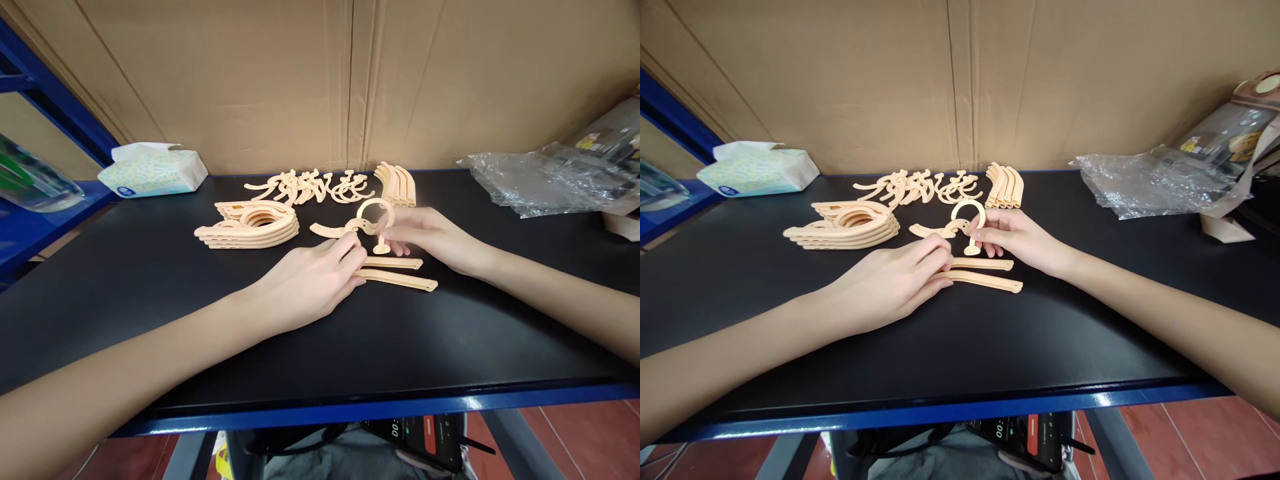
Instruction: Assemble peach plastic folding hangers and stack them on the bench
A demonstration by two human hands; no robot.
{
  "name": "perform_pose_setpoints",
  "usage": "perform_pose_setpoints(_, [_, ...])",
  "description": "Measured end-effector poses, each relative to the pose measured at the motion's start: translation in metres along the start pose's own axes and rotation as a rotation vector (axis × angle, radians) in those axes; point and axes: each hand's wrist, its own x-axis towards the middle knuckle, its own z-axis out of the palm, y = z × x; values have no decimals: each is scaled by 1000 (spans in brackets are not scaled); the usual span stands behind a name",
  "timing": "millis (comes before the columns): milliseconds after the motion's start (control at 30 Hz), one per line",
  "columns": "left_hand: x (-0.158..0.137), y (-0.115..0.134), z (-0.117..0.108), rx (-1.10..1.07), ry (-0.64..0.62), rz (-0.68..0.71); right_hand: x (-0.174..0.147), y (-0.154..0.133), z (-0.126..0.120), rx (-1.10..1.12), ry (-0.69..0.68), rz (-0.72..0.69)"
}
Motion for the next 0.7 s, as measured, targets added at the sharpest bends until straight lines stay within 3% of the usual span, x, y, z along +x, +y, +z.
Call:
perform_pose_setpoints(567, [1,-1,0,-42,100,21,0,4,0,7,-5,8])
perform_pose_setpoints(700, [2,0,-2,-169,156,-70,0,5,0,34,22,23])
